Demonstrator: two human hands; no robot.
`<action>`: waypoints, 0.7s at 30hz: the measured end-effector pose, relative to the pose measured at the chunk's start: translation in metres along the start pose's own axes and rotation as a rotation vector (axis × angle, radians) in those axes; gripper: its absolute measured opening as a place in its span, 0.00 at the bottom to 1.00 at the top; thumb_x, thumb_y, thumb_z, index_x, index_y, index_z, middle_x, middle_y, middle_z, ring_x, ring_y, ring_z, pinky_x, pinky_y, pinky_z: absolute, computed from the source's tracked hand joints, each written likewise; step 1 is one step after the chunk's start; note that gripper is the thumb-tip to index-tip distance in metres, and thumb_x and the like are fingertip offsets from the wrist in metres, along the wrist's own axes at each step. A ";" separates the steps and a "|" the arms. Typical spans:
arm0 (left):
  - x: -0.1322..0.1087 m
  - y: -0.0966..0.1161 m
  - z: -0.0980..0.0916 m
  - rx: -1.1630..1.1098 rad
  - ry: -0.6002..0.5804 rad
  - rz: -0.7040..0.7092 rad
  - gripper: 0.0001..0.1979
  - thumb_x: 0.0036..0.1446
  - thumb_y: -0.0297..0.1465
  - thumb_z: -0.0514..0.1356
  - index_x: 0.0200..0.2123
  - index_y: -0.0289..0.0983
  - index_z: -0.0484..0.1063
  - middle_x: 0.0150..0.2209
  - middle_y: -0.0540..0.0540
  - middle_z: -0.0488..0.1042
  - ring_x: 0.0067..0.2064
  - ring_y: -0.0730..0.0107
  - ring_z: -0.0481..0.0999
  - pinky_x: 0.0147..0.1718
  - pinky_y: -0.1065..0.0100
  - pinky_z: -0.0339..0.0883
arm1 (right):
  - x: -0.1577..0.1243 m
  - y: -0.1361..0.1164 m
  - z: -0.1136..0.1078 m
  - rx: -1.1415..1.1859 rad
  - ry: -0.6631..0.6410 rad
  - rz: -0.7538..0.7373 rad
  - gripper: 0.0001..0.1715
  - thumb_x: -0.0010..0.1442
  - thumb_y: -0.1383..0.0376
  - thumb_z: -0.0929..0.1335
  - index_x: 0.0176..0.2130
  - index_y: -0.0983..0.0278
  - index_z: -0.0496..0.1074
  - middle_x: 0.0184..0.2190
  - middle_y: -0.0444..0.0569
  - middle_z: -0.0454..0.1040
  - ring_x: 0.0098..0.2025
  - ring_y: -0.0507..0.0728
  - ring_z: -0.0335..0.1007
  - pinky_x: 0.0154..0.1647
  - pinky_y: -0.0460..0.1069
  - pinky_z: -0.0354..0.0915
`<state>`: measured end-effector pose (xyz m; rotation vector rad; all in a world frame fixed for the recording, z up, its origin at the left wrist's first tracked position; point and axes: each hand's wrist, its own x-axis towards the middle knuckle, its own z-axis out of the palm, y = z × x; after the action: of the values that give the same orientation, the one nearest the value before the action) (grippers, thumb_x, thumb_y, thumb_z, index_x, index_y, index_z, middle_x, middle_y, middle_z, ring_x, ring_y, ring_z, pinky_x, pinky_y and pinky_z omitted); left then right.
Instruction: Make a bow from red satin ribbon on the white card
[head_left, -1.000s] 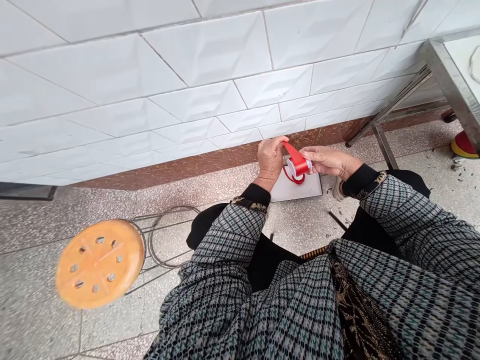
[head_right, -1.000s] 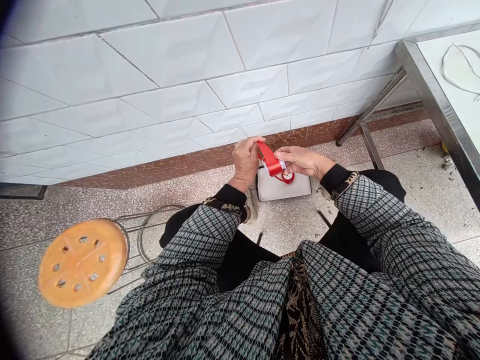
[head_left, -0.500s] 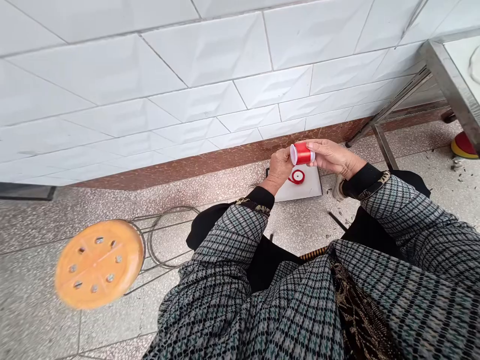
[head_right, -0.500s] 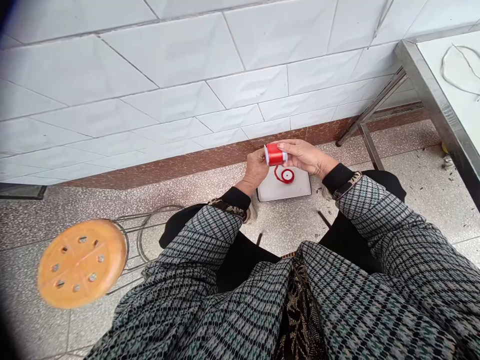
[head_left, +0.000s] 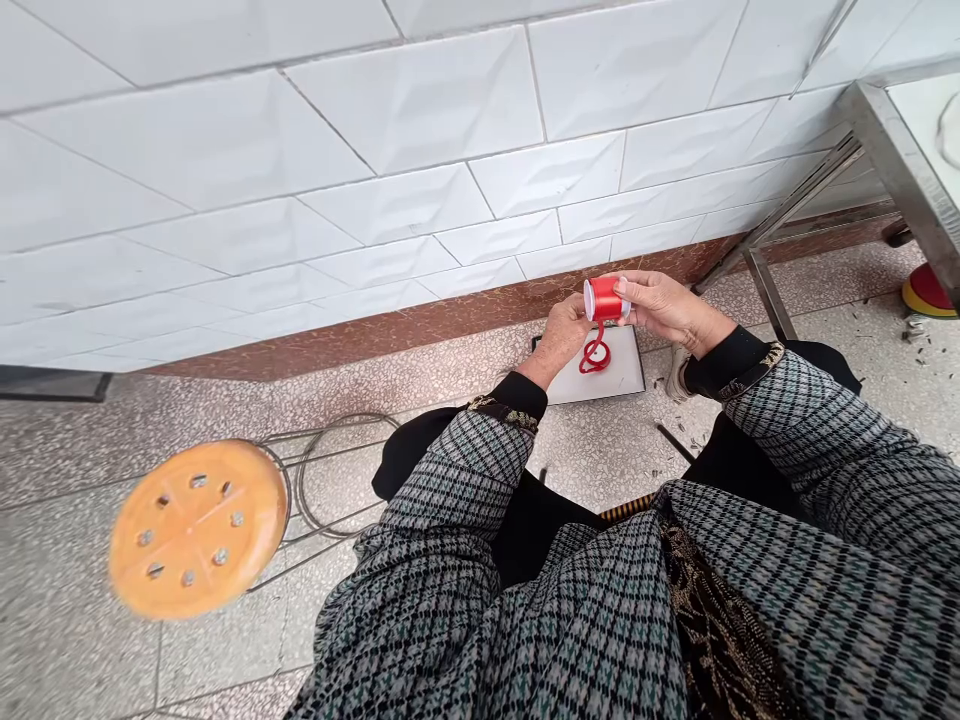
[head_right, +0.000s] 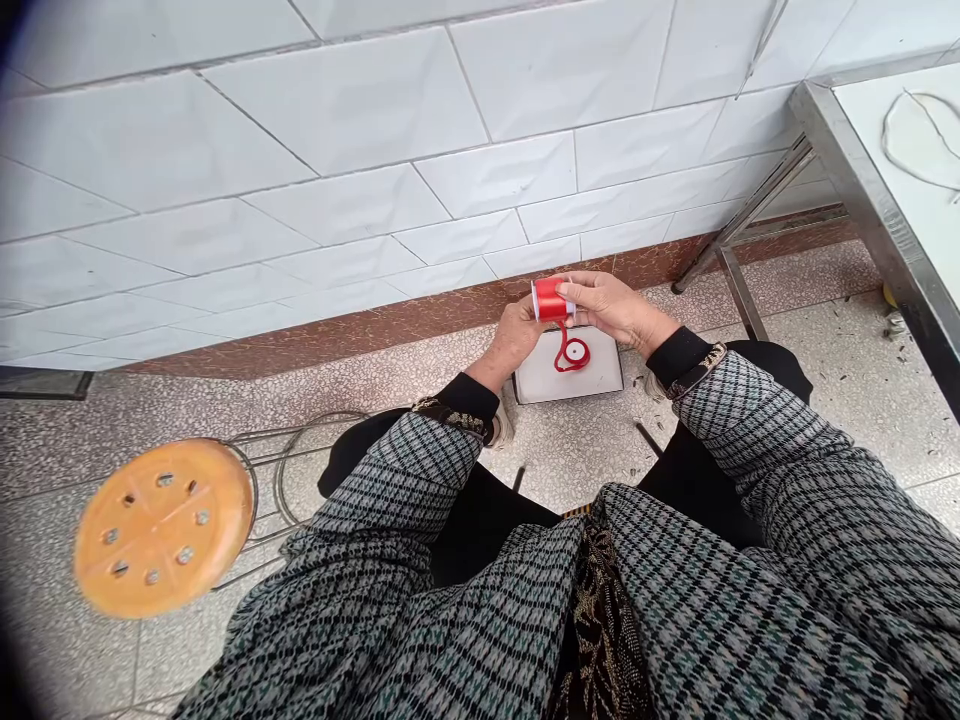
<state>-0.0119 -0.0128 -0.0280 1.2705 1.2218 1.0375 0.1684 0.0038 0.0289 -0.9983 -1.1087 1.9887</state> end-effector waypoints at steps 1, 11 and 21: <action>0.000 0.001 -0.001 0.024 0.062 0.013 0.09 0.45 0.25 0.71 0.33 0.38 0.80 0.36 0.48 0.81 0.41 0.65 0.77 0.47 0.63 0.70 | -0.001 0.000 0.001 -0.025 0.002 -0.026 0.21 0.58 0.56 0.79 0.48 0.62 0.77 0.41 0.50 0.79 0.41 0.53 0.74 0.38 0.47 0.75; -0.015 0.013 -0.018 -0.422 -0.423 -0.515 0.41 0.53 0.70 0.50 0.31 0.38 0.80 0.24 0.36 0.78 0.32 0.54 0.81 0.36 0.56 0.75 | -0.003 -0.001 0.003 -0.506 0.021 -0.198 0.17 0.58 0.63 0.74 0.49 0.61 0.77 0.41 0.48 0.78 0.40 0.55 0.70 0.42 0.52 0.71; -0.019 0.021 -0.015 -0.594 -0.267 -0.569 0.22 0.57 0.53 0.63 0.40 0.40 0.77 0.32 0.40 0.81 0.33 0.53 0.82 0.39 0.48 0.78 | -0.003 0.004 -0.001 -0.849 -0.141 -0.381 0.19 0.56 0.65 0.76 0.48 0.58 0.78 0.47 0.50 0.76 0.47 0.60 0.70 0.54 0.58 0.68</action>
<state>-0.0266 -0.0291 -0.0043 0.5275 0.8907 0.6998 0.1702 -0.0001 0.0262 -0.9344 -2.1263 1.2829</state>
